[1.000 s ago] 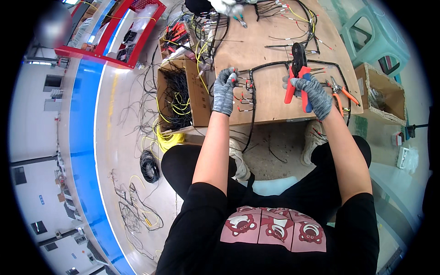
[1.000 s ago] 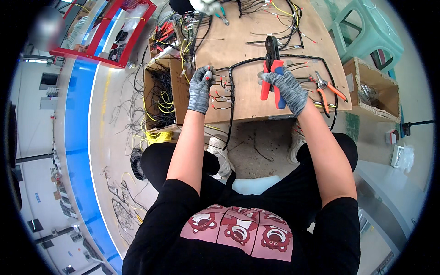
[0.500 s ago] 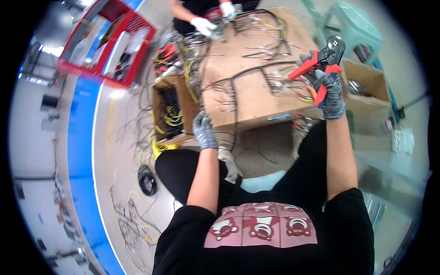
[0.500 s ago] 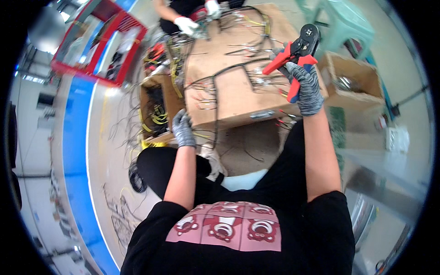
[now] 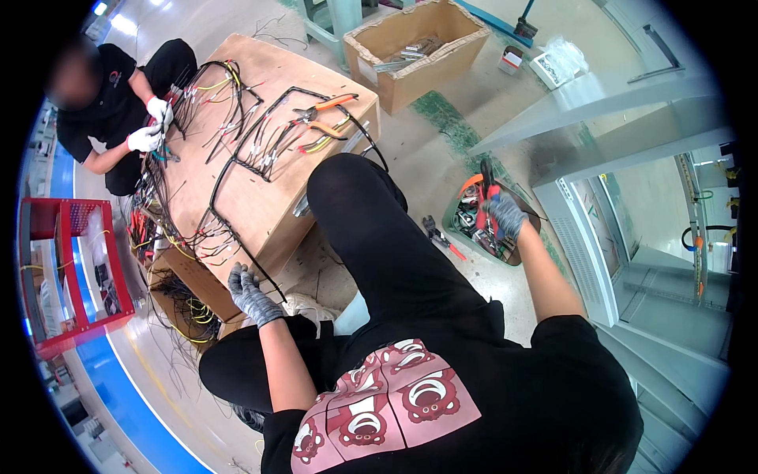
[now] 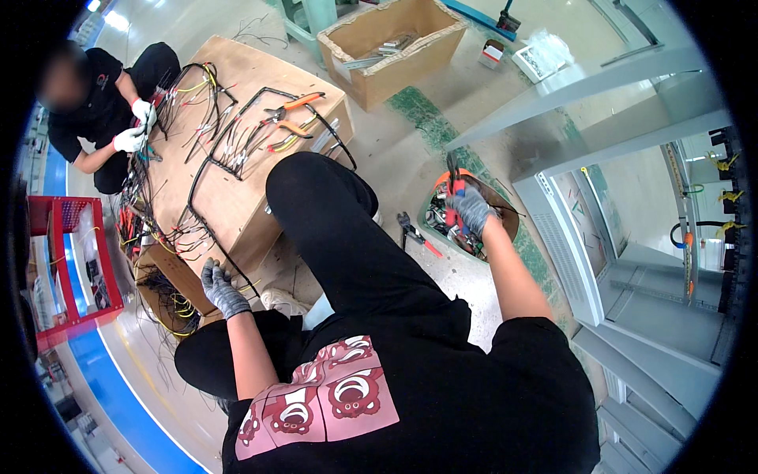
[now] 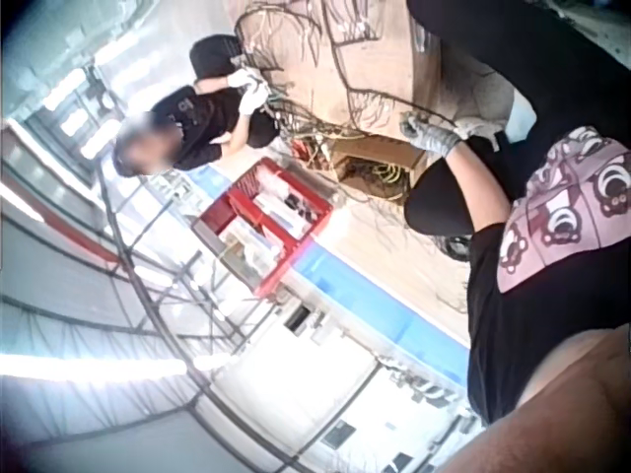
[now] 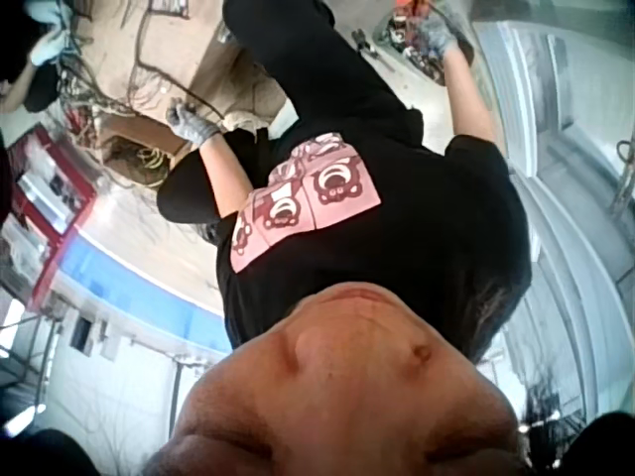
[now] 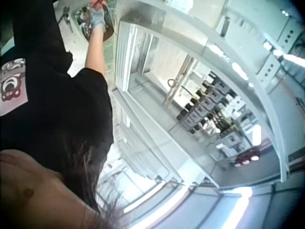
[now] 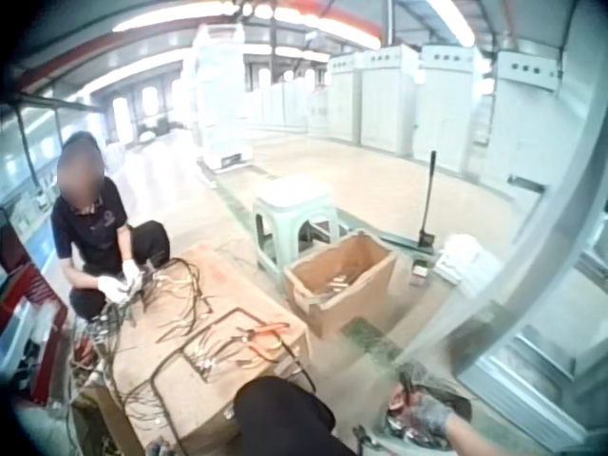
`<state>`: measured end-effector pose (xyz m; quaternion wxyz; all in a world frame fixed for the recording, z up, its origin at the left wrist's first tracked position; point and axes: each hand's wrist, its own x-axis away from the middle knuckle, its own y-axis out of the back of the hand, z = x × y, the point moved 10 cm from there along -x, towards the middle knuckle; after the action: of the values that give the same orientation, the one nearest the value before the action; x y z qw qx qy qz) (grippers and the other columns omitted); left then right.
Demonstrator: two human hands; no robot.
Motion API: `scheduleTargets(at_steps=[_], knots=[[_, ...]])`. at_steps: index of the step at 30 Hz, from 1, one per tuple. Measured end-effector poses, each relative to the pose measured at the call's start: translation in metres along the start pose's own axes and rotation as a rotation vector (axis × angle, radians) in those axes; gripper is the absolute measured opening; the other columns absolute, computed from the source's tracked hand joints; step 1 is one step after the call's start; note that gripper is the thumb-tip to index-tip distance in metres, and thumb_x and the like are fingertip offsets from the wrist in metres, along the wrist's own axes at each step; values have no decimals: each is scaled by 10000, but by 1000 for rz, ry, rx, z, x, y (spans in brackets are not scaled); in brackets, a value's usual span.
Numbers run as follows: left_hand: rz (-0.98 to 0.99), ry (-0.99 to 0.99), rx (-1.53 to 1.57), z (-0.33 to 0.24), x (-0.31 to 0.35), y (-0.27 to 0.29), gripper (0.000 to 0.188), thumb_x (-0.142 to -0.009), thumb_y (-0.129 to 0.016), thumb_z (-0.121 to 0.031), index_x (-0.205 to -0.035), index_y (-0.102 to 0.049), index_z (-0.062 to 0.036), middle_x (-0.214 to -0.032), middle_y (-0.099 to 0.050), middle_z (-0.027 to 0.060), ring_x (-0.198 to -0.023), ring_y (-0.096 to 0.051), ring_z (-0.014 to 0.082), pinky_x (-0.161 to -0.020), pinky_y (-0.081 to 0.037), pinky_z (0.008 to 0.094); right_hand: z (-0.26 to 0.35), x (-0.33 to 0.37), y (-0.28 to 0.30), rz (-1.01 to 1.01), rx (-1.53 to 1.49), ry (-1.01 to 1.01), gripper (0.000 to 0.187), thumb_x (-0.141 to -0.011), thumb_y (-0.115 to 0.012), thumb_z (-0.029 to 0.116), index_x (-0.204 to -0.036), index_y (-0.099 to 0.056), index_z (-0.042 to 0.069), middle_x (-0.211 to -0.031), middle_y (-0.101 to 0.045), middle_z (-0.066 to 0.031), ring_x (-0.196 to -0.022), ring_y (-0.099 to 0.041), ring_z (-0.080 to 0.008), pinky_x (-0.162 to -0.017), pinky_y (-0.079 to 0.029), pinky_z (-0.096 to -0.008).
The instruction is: The person strips insulation from multiple wires using pliers and cuts the wires to length. The person handles the wires one at a time, stripping and cutting them on a wooden board.
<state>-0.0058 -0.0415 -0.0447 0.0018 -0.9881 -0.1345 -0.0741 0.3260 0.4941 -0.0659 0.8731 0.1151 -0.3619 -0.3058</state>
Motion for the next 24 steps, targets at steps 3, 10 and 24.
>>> scheduleTargets(at_steps=[3, 10, 24], knots=[[47, -75, -66, 14, -14, 12, 229, -848, -549, -22, -1070, -593, -54, -827, -610, 14, -616, -513, 57, -517, -427, 174, -90, -19, -15, -2, 257, -104, 192, -742, -603, 215, -837, -578, 50, -721, -564, -84, -656, -537, -220, -607, -443, -354], [28, -119, -124, 4, -10, 9, 173, -822, -586, -6, -989, -612, -40, -849, -586, -3, -715, -520, 86, -669, -458, 214, -270, -76, -48, 20, -33, -423, 477, -690, -696, 265, -1118, -523, 143, -800, -556, -49, -617, -515, -170, -521, -436, -322], [-123, -26, -120, -4, -38, -4, 348, -767, -711, -98, -1049, -528, -11, -882, -565, 27, -785, -524, 97, -715, -441, 215, -251, -132, -92, -46, 307, -416, 639, -659, -727, 413, -1126, -548, 16, -994, -593, -101, -872, -566, -240, -780, -460, -358]])
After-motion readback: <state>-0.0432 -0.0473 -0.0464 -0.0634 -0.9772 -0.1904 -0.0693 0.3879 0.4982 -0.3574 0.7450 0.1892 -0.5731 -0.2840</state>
